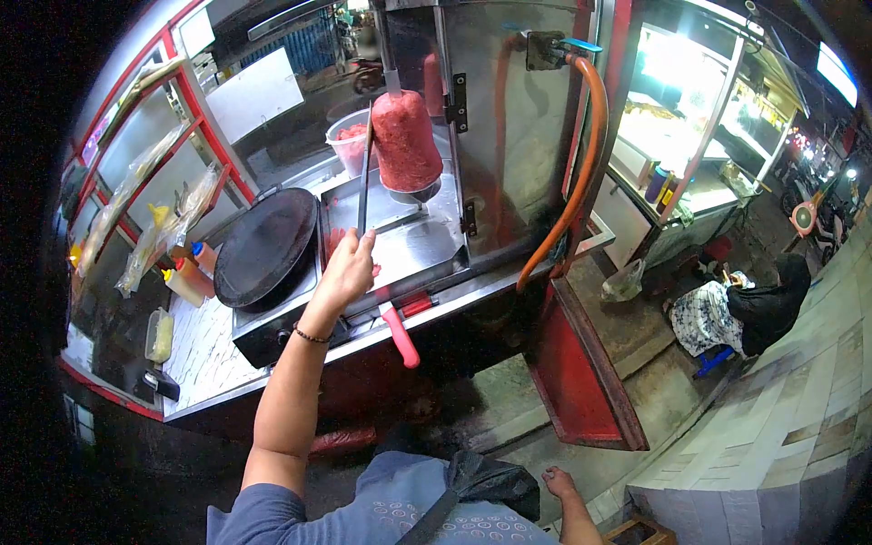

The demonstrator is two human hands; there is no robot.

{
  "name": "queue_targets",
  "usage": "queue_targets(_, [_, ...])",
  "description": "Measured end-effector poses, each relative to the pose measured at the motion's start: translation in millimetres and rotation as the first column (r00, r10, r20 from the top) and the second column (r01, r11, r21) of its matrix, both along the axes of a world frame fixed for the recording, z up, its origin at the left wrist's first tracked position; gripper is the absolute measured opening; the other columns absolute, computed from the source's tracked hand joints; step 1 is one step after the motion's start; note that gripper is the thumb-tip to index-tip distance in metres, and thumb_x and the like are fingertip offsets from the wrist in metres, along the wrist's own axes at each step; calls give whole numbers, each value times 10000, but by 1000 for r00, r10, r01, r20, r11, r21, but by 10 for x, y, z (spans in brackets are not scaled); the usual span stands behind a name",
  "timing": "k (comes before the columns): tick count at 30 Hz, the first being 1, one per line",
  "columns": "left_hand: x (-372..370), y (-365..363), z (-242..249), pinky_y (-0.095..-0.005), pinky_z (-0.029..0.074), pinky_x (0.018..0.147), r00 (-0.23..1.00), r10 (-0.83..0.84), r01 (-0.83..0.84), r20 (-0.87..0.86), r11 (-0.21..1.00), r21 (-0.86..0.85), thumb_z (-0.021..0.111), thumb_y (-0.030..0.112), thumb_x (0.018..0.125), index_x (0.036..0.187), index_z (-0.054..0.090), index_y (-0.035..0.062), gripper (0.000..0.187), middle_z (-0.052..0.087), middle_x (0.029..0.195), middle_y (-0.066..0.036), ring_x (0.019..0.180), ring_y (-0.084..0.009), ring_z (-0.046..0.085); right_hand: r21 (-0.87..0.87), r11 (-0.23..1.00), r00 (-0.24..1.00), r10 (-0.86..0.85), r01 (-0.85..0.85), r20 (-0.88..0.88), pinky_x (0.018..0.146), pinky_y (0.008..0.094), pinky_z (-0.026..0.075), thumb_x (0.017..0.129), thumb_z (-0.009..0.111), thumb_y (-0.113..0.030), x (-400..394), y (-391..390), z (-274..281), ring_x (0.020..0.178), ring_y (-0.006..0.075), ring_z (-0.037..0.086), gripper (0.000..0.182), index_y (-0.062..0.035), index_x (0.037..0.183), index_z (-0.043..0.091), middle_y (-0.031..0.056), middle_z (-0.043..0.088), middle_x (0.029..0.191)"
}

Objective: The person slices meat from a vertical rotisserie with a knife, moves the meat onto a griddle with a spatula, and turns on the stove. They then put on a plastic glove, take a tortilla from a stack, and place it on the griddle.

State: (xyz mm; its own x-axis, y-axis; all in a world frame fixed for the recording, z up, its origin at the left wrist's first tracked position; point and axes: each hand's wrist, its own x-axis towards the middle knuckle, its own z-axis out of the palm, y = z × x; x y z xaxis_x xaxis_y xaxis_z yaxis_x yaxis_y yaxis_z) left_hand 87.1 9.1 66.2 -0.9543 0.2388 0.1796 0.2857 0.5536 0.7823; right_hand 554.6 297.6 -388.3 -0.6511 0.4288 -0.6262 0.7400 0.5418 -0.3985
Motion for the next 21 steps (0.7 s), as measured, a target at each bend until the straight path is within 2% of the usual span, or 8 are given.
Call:
queue_targets(2, [-72, -163, -15, -439, 483, 683, 992, -47, 37, 116, 995, 91, 401, 375, 1019, 1027, 466, -94, 473, 607, 817, -283, 764, -361, 649, 31, 998, 999, 49, -48, -22, 817, 403, 532, 883, 637, -359, 26, 2, -132, 895, 306, 679, 378, -145, 1195, 630, 148, 712, 946])
queue_targets(4, [156, -283, 277, -274, 332, 392, 951, -119, 7, 287, 932, 363, 439, 347, 1021, 967, 474, 31, 322, 480, 668, -20, 475, -96, 473, 70, 992, 994, 104, -102, -36, 780, 394, 542, 887, 636, -358, 32, 77, -182, 840, 286, 688, 375, -147, 1196, 629, 140, 715, 919])
queue_targets(6, [95, -469, 345, -267, 305, 386, 893, -242, 4, 380, 847, 531, 440, 332, 1021, 970, 477, 45, 294, 438, 649, 8, 438, -83, 391, -19, 1000, 1000, 5, -5, -7, 682, 368, 549, 893, 632, -354, 14, 101, -275, 695, 232, 678, 367, -147, 1196, 626, 116, 712, 844])
queue_targets(8, [107, -411, 385, -236, 232, 394, 926, -163, -44, 340, 848, 528, 457, 320, 1018, 916, 473, 86, 257, 371, 623, 54, 456, -54, 305, -24, 1000, 999, 12, -12, -30, 650, 357, 545, 894, 633, -349, 15, 145, -401, 649, 211, 663, 364, -143, 1193, 626, 106, 706, 818])
queue_targets(10, [75, -374, 452, -234, 261, 419, 946, -163, 41, 280, 917, 397, 464, 312, 1016, 913, 471, 82, 252, 389, 648, 47, 488, -59, 332, -23, 1000, 998, 15, -16, -56, 618, 347, 541, 894, 633, -345, 51, 194, -507, 603, 190, 649, 361, -138, 1190, 626, 95, 701, 792])
queue_targets(12, [-106, -421, 299, -295, 378, 495, 992, -125, 123, 33, 990, 63, 426, 351, 1016, 914, 493, -2, 374, 472, 657, -31, 559, -104, 470, 10, 999, 998, 41, -41, -54, 611, 353, 541, 892, 636, -347, 49, 203, -590, 613, 194, 653, 369, -132, 1192, 625, 91, 699, 790])
queue_targets(17, [82, -702, 583, -231, 286, 447, 914, -222, 69, 341, 910, 408, 453, 316, 1013, 925, 509, 75, 262, 411, 652, 46, 509, -56, 350, 2, 999, 997, 47, -47, -67, 580, 351, 545, 892, 637, -357, 121, 78, -485, 605, 189, 648, 368, -132, 1182, 633, 97, 698, 792])
queue_targets(21, [-91, -613, 455, -231, 228, 416, 977, -151, 110, 150, 962, 251, 446, 319, 1020, 893, 511, 96, 265, 350, 635, 77, 479, -44, 295, -93, 995, 998, -37, 41, 41, 568, 346, 548, 888, 642, -362, 119, 7, -316, 622, 188, 656, 371, -128, 1176, 637, 99, 703, 816])
